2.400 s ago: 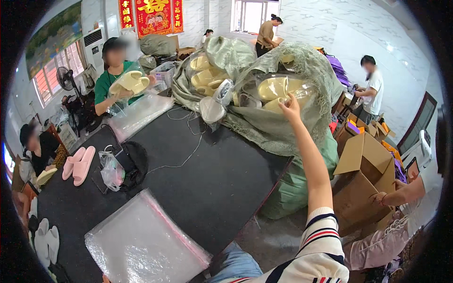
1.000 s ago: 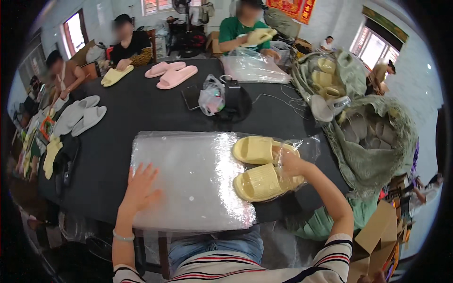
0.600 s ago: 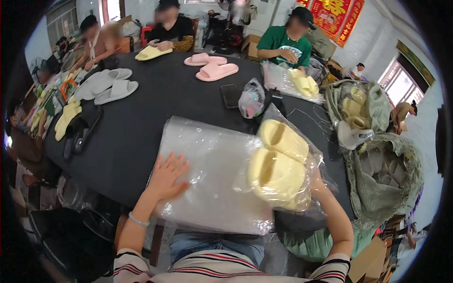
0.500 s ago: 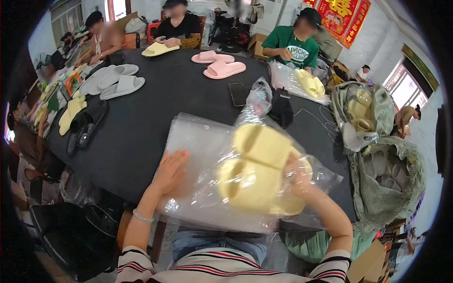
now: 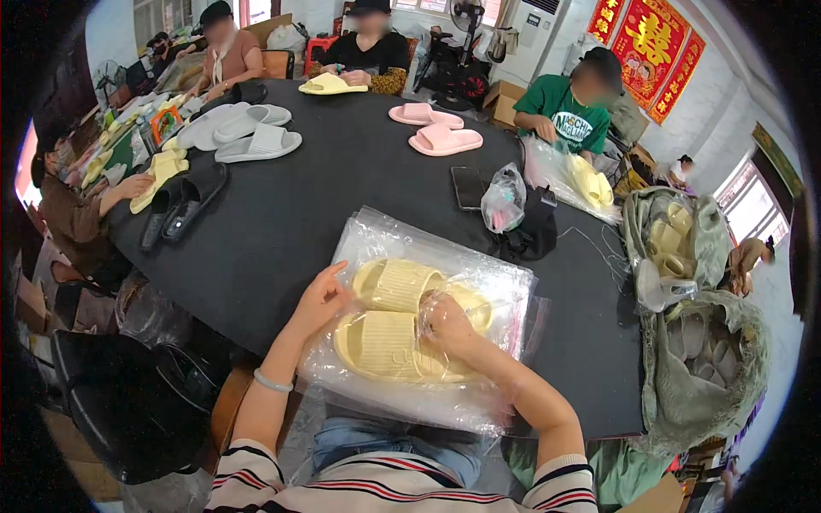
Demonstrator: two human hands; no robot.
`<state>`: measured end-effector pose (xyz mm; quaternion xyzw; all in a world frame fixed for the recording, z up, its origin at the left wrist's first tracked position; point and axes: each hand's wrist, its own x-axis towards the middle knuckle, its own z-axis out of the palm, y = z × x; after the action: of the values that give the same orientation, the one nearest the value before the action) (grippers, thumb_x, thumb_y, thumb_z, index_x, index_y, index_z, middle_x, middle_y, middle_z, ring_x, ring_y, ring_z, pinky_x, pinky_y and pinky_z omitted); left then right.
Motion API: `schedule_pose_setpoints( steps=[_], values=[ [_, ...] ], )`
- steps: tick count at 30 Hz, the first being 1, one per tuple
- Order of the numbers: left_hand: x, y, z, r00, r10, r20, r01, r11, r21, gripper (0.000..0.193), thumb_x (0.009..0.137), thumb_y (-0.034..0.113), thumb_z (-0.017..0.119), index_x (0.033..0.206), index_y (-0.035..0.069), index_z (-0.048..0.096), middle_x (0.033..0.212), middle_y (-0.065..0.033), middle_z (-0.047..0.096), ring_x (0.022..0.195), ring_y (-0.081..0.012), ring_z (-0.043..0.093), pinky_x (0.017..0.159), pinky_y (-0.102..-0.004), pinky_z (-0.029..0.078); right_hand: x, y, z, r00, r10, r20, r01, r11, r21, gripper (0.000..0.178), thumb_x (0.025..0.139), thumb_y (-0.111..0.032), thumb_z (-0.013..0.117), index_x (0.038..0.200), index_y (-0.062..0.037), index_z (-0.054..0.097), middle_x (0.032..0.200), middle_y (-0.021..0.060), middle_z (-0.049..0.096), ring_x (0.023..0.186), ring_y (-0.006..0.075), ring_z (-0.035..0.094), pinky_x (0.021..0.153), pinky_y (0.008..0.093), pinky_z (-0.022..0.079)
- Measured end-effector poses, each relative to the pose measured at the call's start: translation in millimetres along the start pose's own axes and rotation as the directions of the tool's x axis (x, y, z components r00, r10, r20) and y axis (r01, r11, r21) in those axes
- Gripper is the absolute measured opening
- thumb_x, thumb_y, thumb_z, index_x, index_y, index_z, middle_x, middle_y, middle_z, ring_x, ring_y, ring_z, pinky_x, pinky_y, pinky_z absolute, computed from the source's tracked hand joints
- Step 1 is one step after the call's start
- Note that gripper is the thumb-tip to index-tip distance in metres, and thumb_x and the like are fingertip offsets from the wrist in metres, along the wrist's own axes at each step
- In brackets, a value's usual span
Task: The person repeatedly picks up pairs of slippers in various colors, places them into clear plastic bags, and sets the packaged pairs aside on the table. The process is repeated continuously with different slipper pairs throughout the clip.
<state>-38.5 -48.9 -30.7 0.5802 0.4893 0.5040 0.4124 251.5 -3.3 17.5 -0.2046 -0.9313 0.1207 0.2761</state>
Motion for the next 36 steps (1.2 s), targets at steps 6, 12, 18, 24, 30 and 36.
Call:
schedule_pose_setpoints(
  steps=[6,12,18,24,30,36],
  values=[
    [-4,25,2,0.993,-0.101,0.053,0.106,0.989,-0.102,0.051,0.089,-0.001,0.062,0.137,0.001,0.046,0.073,0.0037,0.054,0.069,-0.0039,0.051,0.064,-0.0197,0.042,4,-16,-19,0.992,0.108,0.070,-0.104,0.993,-0.060,0.018,0.074,-0.013,0.069,0.089,-0.0082,0.061,0.090,0.0108,0.061,0.095,0.0314,0.056,0.083,0.0412,0.046],
    [4,1,2,1.000,-0.014,-0.013,0.013,0.997,-0.075,0.045,0.090,-0.005,0.059,0.133,0.003,0.049,0.076,0.0051,0.053,0.065,-0.0023,0.049,0.061,-0.0177,0.040,-63,8,-56,0.949,0.305,0.080,-0.286,0.940,-0.188,0.013,0.070,-0.011,0.066,0.080,-0.0055,0.059,0.092,0.0106,0.062,0.096,0.0320,0.058,0.078,0.0413,0.050],
    [-2,12,4,0.996,-0.094,-0.005,0.093,0.993,-0.070,0.045,0.090,-0.005,0.058,0.133,0.003,0.050,0.075,0.0067,0.048,0.064,-0.0004,0.044,0.060,-0.0159,0.036,-192,6,-124,0.802,0.581,-0.142,-0.598,0.781,-0.182,0.025,0.071,-0.004,0.068,0.096,-0.0028,0.065,0.096,0.0147,0.064,0.098,0.0351,0.058,0.082,0.0426,0.050],
    [1,15,9,0.994,-0.112,0.017,0.113,0.990,-0.082,0.042,0.091,-0.003,0.058,0.132,0.003,0.052,0.077,0.0064,0.048,0.070,-0.0007,0.044,0.063,-0.0160,0.036,-329,37,-203,0.342,0.863,-0.370,-0.937,0.285,-0.202,0.017,0.085,-0.013,0.065,0.097,-0.0006,0.064,0.093,0.0190,0.064,0.089,0.0403,0.059,0.075,0.0418,0.049],
    [4,6,1,0.992,-0.128,-0.002,0.126,0.982,-0.139,0.037,0.093,-0.002,0.056,0.129,0.002,0.055,0.079,0.0049,0.050,0.073,-0.0028,0.048,0.067,-0.0177,0.040,-203,-55,-197,0.516,0.681,-0.519,-0.843,0.299,-0.447,0.029,0.085,-0.023,0.067,0.105,-0.0017,0.065,0.101,0.0162,0.066,0.095,0.0345,0.062,0.081,0.0416,0.050],
    [7,13,0,0.989,-0.145,-0.025,0.142,0.986,-0.090,0.033,0.093,-0.003,0.055,0.125,0.001,0.057,0.078,0.0039,0.052,0.073,-0.0044,0.050,0.070,-0.0189,0.042,-126,-105,-128,0.883,0.460,-0.100,-0.470,0.857,-0.211,0.038,0.079,-0.017,0.071,0.115,-0.0091,0.066,0.099,0.0098,0.068,0.090,0.0280,0.063,0.082,0.0368,0.047]
  ],
)
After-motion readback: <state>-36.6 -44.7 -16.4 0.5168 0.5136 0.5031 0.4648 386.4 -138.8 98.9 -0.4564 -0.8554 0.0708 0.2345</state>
